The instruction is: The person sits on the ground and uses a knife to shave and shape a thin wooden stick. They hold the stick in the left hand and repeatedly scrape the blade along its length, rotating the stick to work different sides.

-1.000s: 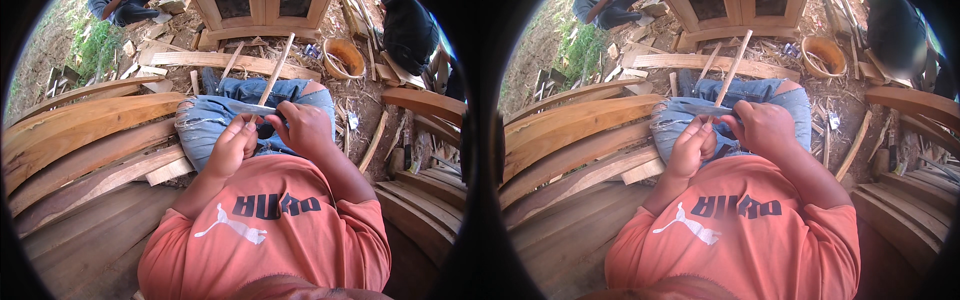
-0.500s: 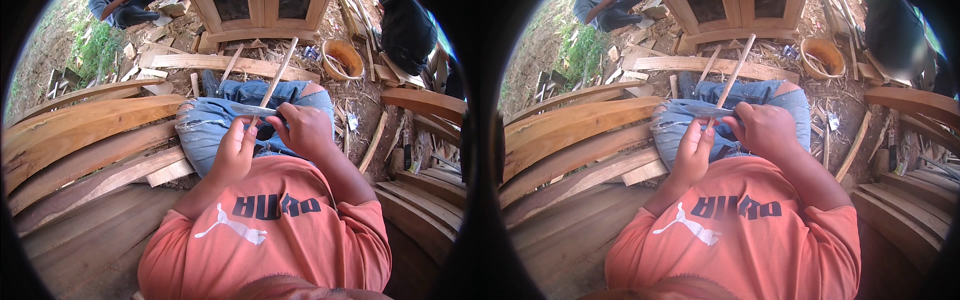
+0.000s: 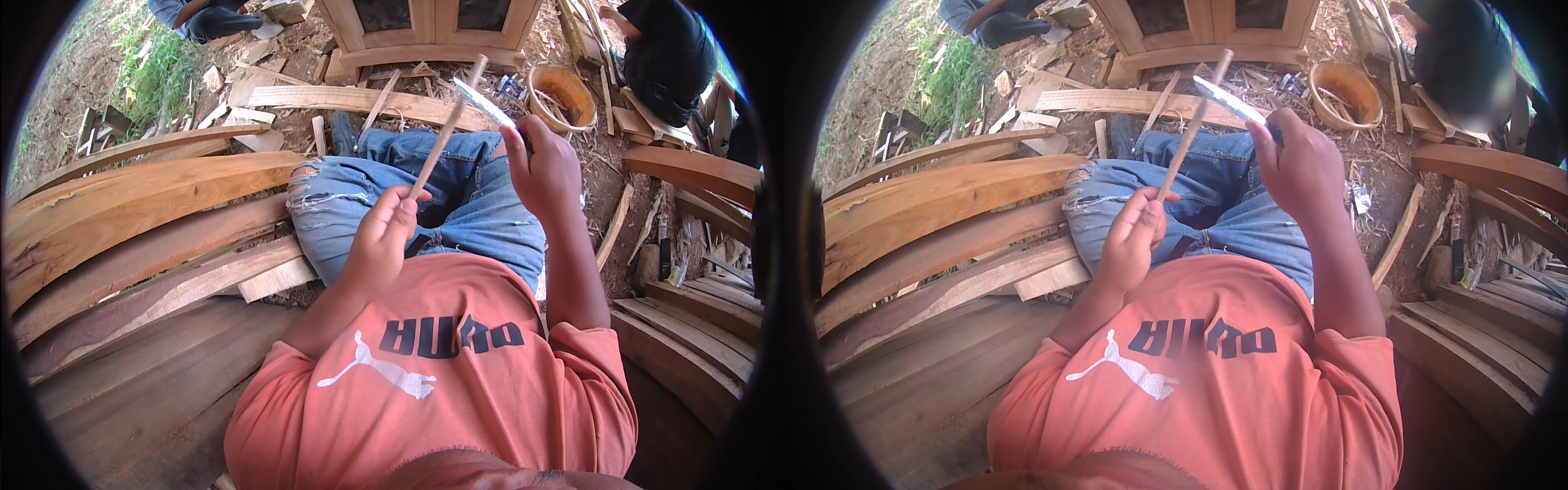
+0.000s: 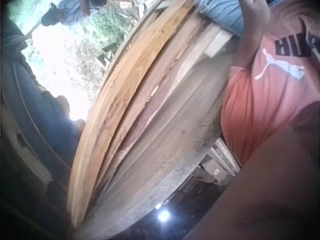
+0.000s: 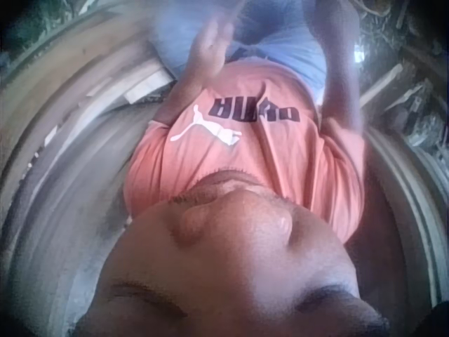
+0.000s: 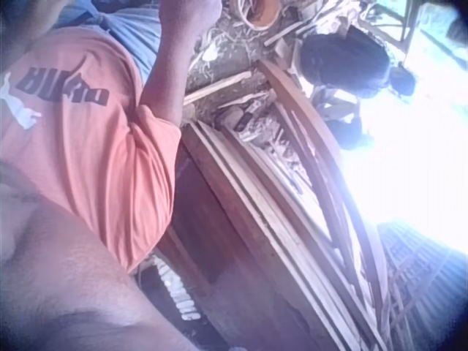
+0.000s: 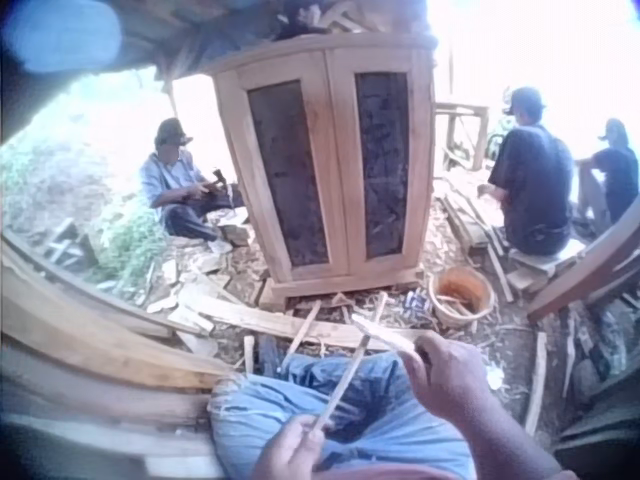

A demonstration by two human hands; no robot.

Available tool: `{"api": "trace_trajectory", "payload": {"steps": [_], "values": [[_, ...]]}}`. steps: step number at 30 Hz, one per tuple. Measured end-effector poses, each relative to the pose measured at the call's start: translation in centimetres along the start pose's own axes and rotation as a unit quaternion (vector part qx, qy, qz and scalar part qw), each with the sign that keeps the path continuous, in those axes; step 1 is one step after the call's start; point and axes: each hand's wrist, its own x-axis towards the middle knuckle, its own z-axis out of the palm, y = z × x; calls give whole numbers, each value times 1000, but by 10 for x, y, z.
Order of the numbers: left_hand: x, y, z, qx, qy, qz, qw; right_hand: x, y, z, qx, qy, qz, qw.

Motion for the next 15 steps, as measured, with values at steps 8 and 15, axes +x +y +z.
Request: {"api": "trace_trajectory", "payload": {"steps": [8, 15], "values": [[13, -13, -8, -324, -89, -125, 934, -36, -28, 11, 115, -120, -83, 983], [9, -21, -3, -285, -63, -96, 951, -39, -35, 23, 85, -111, -152, 978]]}}
